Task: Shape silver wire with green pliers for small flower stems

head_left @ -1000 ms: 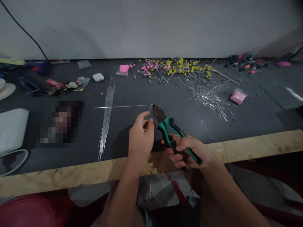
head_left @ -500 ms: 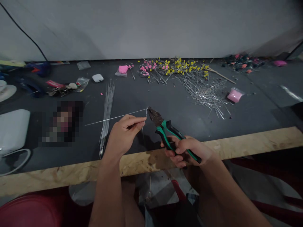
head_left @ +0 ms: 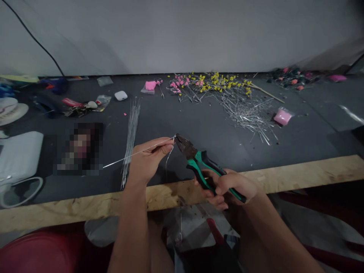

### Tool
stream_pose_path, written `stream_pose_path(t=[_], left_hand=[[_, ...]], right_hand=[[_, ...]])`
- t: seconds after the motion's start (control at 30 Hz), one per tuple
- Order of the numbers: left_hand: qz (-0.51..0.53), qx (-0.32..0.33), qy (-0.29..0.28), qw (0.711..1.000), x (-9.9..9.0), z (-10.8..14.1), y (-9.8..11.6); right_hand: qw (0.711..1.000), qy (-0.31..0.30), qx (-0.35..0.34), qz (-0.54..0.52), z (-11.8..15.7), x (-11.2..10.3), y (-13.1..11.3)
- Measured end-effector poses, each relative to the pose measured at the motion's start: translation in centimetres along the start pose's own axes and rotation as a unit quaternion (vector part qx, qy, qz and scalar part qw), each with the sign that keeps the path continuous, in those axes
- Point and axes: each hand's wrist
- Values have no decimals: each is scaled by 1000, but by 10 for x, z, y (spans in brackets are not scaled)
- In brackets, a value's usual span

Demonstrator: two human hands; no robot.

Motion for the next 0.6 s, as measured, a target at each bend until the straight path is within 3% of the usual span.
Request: stream_pose_path(t=[0.43, 0.6], left_hand=[[121, 19, 48, 991, 11, 1, -4], [112, 25, 71, 991, 21, 0, 0]], right_hand=[[1000, -3, -7, -7, -4, 3, 4], [1000, 2, -5, -19, -6, 3, 7]])
Point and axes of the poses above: each hand's wrist, its own z-axis away from the middle knuckle, its own x-axis out of the palm, y = z × x, and after that the axes turned 10 degrees about -y, right-handed
